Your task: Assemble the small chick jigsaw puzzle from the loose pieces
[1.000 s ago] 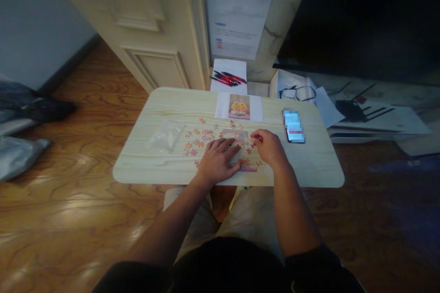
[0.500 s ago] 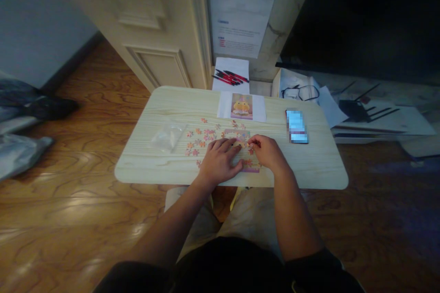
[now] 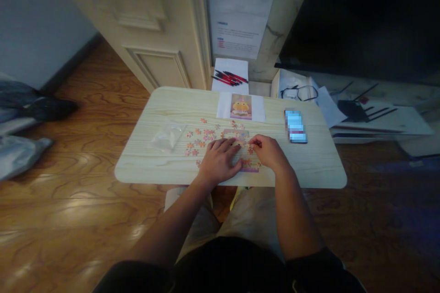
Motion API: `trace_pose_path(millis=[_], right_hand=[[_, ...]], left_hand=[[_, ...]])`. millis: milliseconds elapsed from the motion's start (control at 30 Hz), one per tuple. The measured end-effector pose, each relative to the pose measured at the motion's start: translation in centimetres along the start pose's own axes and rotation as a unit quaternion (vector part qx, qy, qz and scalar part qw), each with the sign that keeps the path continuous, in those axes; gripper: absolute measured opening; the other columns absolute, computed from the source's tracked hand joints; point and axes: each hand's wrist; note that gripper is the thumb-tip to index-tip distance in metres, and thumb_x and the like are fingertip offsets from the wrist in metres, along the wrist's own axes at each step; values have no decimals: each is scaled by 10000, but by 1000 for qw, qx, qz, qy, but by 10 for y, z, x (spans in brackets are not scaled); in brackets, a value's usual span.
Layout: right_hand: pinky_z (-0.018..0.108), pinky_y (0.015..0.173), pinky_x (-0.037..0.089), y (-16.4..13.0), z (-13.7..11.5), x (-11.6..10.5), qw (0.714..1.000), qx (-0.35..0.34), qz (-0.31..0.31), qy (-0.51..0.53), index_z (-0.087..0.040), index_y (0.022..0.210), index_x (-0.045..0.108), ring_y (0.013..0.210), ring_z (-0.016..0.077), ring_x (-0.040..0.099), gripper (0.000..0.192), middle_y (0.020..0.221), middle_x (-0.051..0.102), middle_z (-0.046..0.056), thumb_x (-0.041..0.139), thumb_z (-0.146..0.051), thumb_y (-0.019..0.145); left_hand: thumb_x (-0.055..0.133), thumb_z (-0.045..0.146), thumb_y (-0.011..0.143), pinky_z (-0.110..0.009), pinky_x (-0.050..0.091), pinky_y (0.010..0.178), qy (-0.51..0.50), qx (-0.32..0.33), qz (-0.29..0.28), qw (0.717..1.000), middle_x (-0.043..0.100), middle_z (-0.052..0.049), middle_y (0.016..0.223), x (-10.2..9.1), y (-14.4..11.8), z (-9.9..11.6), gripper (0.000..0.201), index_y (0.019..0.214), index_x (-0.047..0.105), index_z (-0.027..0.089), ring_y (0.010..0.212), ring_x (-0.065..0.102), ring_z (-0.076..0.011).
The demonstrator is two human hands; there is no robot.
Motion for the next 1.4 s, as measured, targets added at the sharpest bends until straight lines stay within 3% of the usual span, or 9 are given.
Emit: trace_pose_path(millis=[533,867,1233,1400], right_hand=[[285,813,508,-4,1,0,1000,-12,7,-6,-233,959,754,886,186,714,187,956,795,23,627,-102,916],[277,799,508,-4,1,1,1000,-7,5,11,-227,947,747,863,181,719,191,915,798,17,616,-93,909],[286,820,512,-4,3,-4,999,-16,-10,-39,-244,950,776,894,196,724,191,976,803,29,644,-114,906],[271,784,495,-3,-7,-5,999,-23,-16,-22,-234,949,770,834,185,718,168,873,794,19,637,-134,926]], left_hand=[[637,469,911,-543,412,1089,-13,-3,11,1000,619,-76,1456,-1,-1,0,408,1267,695,278,1307,541,-345],[606,433,942,-512,451,1008,-7,-15,46,999,736,-77,1185,0,-3,-2,295,1101,760,239,1120,607,-305],[607,426,937,-536,449,1016,0,-13,31,999,724,-68,1277,2,-1,-2,357,1224,746,265,1154,603,-320],[620,433,926,-543,448,1011,10,-12,28,999,712,-74,1302,2,-1,-1,379,1241,736,257,1157,594,-329]])
Point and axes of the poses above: each hand's wrist, its own y-axis towards the middle knuckle, its own x-axis out of the palm, z = x × y
